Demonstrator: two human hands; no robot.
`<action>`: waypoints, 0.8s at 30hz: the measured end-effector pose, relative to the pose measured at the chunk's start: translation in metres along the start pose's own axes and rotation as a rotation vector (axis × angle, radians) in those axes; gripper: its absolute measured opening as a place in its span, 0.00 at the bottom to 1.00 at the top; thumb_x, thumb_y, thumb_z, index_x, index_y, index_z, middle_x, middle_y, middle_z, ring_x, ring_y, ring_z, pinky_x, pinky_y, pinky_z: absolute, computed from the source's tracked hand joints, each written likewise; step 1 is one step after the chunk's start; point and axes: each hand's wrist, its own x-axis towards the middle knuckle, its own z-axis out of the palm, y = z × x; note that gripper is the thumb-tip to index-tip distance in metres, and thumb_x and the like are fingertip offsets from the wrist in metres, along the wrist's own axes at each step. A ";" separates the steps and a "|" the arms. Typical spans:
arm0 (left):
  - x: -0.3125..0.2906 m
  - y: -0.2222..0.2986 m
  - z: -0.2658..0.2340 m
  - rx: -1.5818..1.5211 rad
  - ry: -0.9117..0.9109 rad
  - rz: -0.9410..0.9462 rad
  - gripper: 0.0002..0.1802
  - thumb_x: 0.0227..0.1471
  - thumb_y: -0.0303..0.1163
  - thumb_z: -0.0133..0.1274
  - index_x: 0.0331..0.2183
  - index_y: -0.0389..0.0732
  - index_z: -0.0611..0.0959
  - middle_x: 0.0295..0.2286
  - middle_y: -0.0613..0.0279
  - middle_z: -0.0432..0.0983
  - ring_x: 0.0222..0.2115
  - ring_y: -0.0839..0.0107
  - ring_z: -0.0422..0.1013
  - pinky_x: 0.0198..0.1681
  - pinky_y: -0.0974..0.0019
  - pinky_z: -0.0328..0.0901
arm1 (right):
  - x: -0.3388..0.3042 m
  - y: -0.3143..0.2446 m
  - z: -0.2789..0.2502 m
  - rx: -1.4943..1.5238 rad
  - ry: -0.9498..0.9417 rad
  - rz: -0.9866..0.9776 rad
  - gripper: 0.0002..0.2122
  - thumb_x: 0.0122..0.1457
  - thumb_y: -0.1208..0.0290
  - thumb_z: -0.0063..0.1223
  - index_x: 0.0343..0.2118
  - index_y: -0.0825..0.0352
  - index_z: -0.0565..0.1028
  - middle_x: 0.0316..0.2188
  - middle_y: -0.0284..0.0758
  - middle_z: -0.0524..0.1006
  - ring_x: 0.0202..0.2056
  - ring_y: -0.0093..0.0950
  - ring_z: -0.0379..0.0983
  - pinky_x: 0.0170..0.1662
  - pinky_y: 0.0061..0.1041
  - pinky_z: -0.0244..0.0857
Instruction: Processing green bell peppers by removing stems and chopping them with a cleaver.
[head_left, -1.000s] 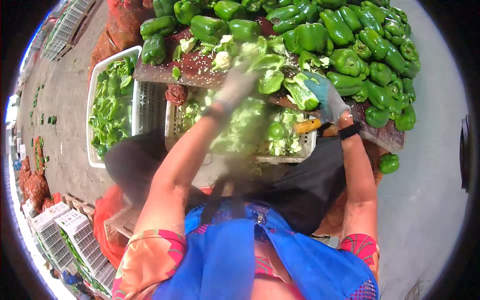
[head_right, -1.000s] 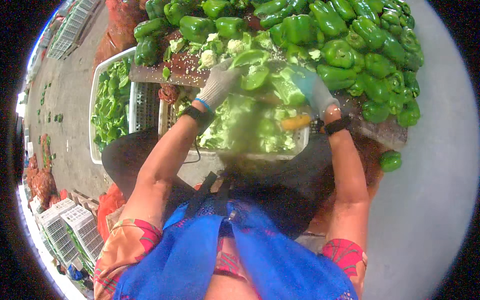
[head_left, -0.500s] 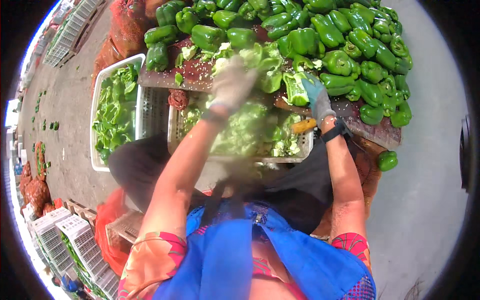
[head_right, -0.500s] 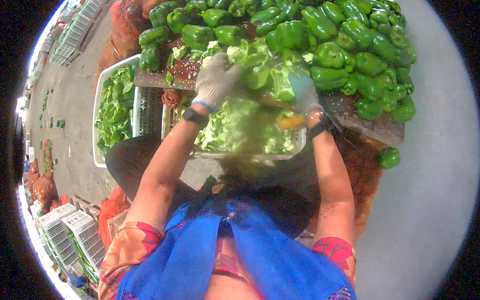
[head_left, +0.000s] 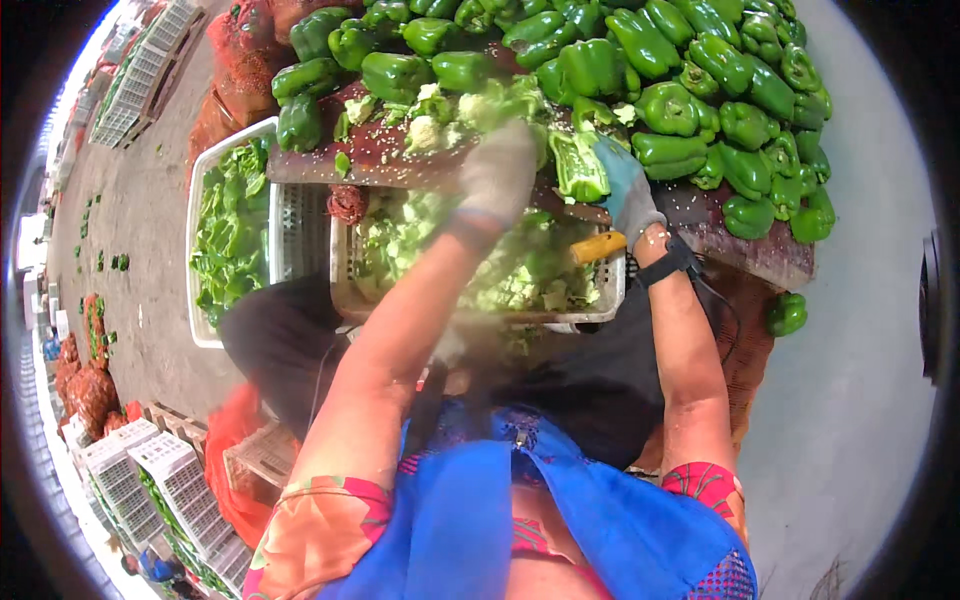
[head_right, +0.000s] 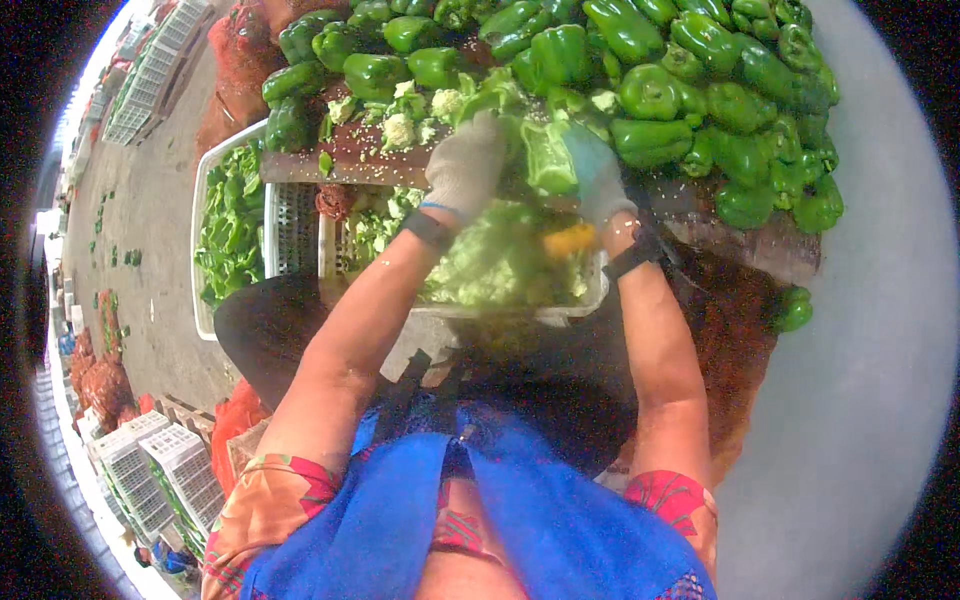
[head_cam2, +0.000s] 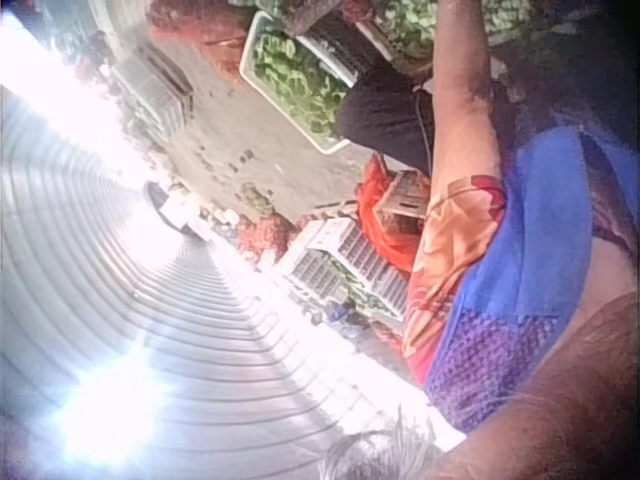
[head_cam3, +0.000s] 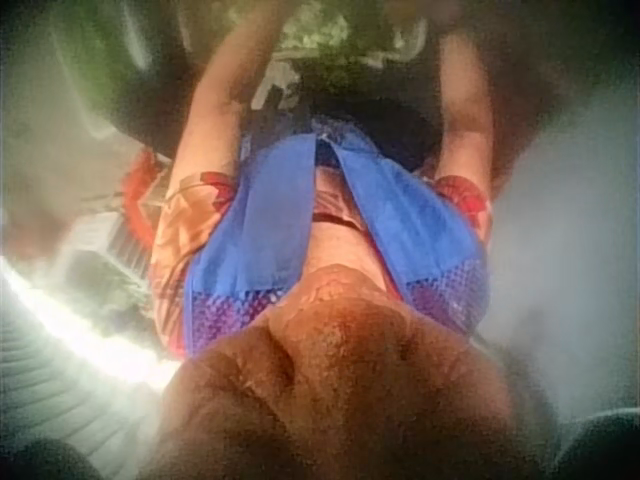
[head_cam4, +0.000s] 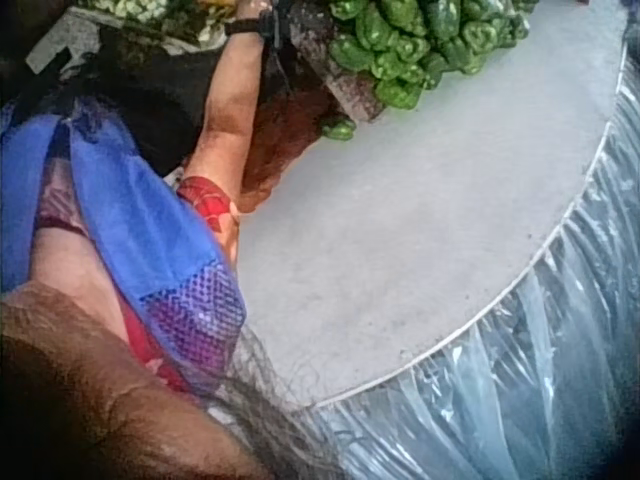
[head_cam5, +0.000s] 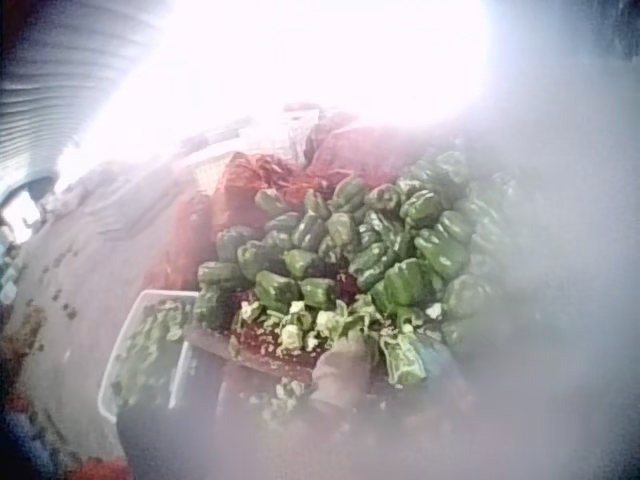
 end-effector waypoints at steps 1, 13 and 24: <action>0.003 0.000 -0.005 -0.067 -0.037 -0.022 0.13 0.56 0.34 0.50 0.42 0.40 0.75 0.36 0.50 0.78 0.33 0.52 0.79 0.29 0.50 0.74 | -0.001 -0.001 -0.001 -0.009 -0.038 0.003 0.20 0.61 0.58 0.53 0.55 0.59 0.72 0.50 0.36 0.77 0.48 0.35 0.76 0.44 0.43 0.72; 0.010 0.005 -0.048 0.077 -0.279 0.238 0.12 0.59 0.30 0.46 0.36 0.37 0.84 0.38 0.46 0.79 0.39 0.54 0.78 0.42 0.55 0.73 | -0.002 0.004 -0.007 0.258 -0.149 0.121 0.18 0.66 0.57 0.47 0.56 0.56 0.71 0.49 0.33 0.77 0.47 0.39 0.77 0.41 0.60 0.74; -0.001 -0.058 -0.051 -0.594 -0.325 0.387 0.08 0.52 0.30 0.50 0.33 0.40 0.82 0.35 0.53 0.77 0.37 0.55 0.74 0.42 0.58 0.70 | -0.027 -0.041 0.022 0.397 -0.103 0.181 0.19 0.67 0.59 0.46 0.56 0.63 0.70 0.50 0.36 0.76 0.48 0.37 0.76 0.49 0.52 0.72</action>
